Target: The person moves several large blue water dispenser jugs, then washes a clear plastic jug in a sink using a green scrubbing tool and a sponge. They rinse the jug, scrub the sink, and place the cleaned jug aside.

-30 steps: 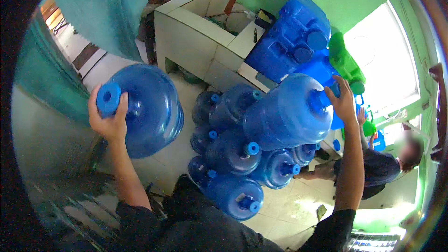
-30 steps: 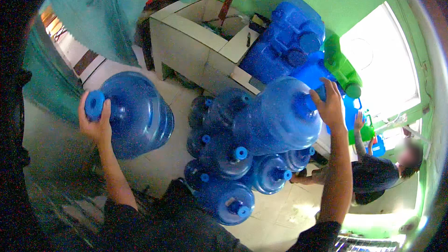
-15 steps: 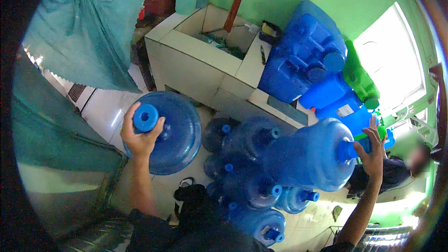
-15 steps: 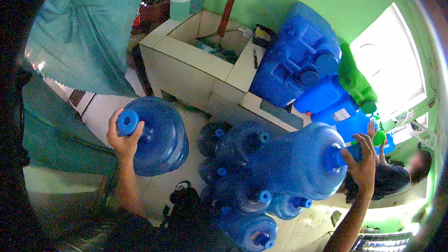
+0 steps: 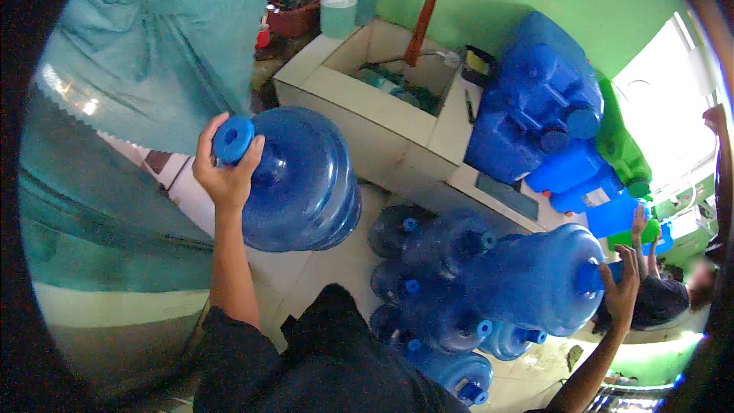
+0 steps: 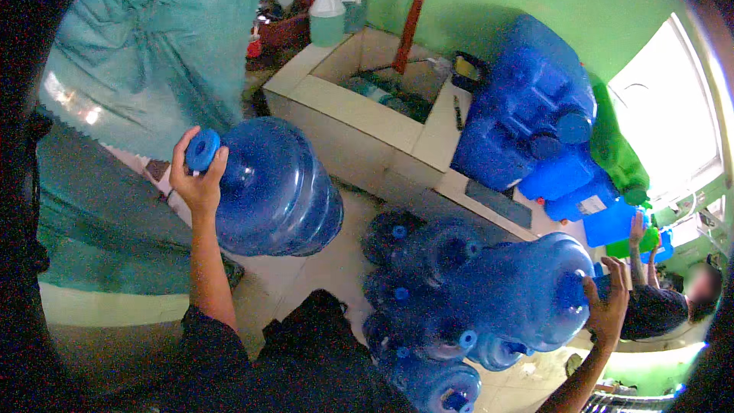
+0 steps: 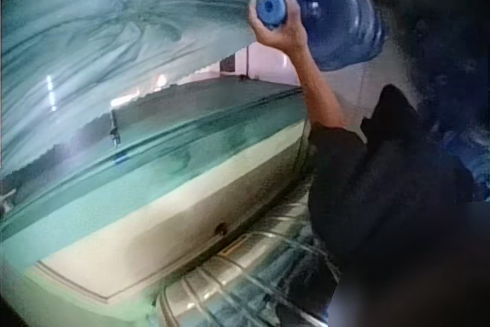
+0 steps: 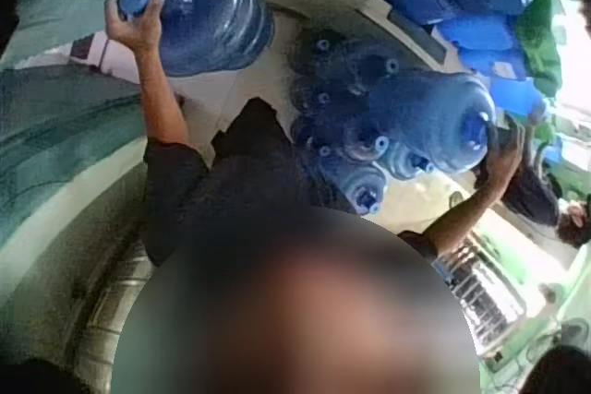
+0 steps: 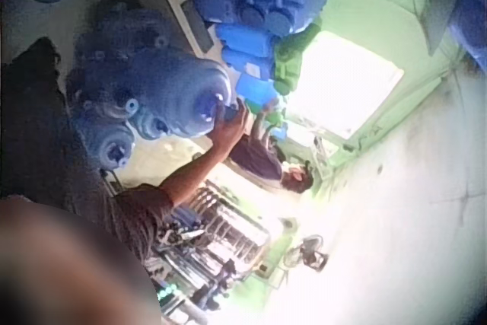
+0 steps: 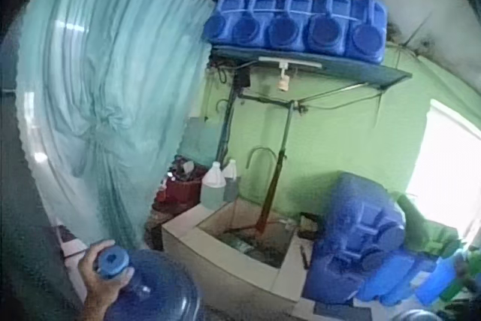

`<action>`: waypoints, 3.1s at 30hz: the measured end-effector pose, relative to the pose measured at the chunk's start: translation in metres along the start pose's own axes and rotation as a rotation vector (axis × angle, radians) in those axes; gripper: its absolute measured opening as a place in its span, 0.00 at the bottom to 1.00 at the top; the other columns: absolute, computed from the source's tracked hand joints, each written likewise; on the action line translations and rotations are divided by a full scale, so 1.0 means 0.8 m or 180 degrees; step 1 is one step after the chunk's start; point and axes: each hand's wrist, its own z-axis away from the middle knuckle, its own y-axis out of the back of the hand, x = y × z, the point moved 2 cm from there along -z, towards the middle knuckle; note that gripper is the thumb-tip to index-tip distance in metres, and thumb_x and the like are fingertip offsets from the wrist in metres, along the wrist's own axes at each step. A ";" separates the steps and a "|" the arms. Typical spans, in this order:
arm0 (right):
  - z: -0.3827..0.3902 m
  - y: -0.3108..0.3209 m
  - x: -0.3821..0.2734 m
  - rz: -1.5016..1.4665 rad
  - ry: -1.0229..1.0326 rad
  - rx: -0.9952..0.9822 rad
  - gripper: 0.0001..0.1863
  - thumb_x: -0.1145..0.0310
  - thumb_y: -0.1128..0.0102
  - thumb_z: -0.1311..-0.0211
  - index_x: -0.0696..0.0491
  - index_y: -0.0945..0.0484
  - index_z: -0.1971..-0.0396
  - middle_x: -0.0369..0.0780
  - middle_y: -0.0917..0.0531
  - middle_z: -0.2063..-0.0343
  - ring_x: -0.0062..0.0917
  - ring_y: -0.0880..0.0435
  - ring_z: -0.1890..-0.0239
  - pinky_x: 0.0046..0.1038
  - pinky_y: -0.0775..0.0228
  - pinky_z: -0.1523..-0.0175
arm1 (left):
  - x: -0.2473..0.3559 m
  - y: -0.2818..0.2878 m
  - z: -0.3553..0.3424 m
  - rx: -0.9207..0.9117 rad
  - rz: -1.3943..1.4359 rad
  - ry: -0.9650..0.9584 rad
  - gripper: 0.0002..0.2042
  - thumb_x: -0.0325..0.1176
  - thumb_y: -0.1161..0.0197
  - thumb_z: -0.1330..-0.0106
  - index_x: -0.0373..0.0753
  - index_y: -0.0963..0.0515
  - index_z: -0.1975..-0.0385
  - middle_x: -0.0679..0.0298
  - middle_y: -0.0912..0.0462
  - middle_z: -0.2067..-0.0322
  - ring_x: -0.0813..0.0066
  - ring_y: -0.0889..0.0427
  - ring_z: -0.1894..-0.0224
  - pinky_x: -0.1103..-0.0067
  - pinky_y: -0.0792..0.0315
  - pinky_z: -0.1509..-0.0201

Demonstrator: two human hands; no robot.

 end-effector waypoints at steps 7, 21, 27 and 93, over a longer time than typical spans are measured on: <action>0.014 0.016 -0.069 0.1774 0.0429 0.0664 0.35 0.46 0.42 0.36 0.52 0.33 0.35 0.45 0.31 0.34 0.42 0.42 0.28 0.48 0.56 0.27 | -0.089 -0.040 0.005 -0.1017 -0.0692 0.0089 0.30 0.41 0.18 0.55 0.36 0.22 0.53 0.60 0.16 0.62 0.71 0.17 0.61 0.73 0.22 0.53; 0.024 -0.683 -0.520 -0.2895 -0.0903 -0.1300 0.49 0.66 0.28 0.53 0.52 0.45 0.31 0.47 0.34 0.33 0.45 0.29 0.37 0.41 0.32 0.36 | -0.343 -0.160 0.222 -0.6206 -0.1066 -0.0047 0.34 0.40 0.25 0.54 0.37 0.32 0.47 0.51 0.25 0.50 0.49 0.21 0.50 0.58 0.25 0.50; 0.102 -0.733 -0.511 -0.2253 -0.2188 -0.0852 0.42 0.60 0.27 0.58 0.46 0.33 0.38 0.46 0.19 0.48 0.45 0.22 0.44 0.43 0.28 0.42 | -0.325 -0.190 0.267 -0.6942 -0.0132 0.0509 0.43 0.46 0.23 0.53 0.35 0.38 0.38 0.47 0.29 0.41 0.46 0.27 0.41 0.62 0.30 0.38; 0.262 -1.304 -0.560 -0.1869 -0.5781 -0.1451 0.54 0.34 0.40 0.45 0.45 0.54 0.25 0.55 0.32 0.36 0.54 0.31 0.38 0.48 0.35 0.35 | -0.455 -0.513 0.028 -0.5487 0.0732 -0.3217 0.25 0.33 0.33 0.49 0.36 0.28 0.49 0.46 0.32 0.37 0.43 0.35 0.35 0.52 0.43 0.33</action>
